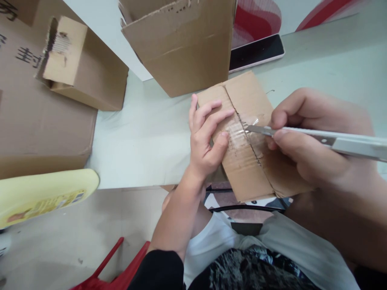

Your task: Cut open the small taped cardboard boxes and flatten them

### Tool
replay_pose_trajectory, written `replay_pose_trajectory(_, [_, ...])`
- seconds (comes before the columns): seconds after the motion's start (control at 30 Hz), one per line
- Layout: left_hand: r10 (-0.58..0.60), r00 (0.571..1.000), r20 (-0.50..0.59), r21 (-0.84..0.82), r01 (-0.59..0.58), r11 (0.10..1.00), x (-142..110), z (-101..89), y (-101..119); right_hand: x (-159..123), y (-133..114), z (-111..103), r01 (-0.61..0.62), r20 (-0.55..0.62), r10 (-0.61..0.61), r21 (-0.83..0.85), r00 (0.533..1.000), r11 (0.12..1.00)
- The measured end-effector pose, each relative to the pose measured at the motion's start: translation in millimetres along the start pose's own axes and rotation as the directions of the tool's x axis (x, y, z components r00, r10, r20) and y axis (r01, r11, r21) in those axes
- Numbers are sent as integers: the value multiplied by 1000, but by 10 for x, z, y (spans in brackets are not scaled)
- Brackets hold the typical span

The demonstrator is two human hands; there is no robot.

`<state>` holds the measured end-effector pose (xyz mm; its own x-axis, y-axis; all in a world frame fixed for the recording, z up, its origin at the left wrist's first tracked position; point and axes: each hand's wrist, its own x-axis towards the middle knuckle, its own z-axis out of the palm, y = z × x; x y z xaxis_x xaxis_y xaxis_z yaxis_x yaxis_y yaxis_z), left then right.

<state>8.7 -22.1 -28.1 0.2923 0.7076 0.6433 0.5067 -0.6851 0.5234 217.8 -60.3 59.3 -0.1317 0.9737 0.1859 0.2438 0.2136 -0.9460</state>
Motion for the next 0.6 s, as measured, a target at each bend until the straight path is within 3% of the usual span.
replay_pose_trajectory(0.6, [19, 1000, -5, -13, -19, 1000, 7, -3, 0, -16, -23, -9, -47, -25, 48, 45, 999, 998])
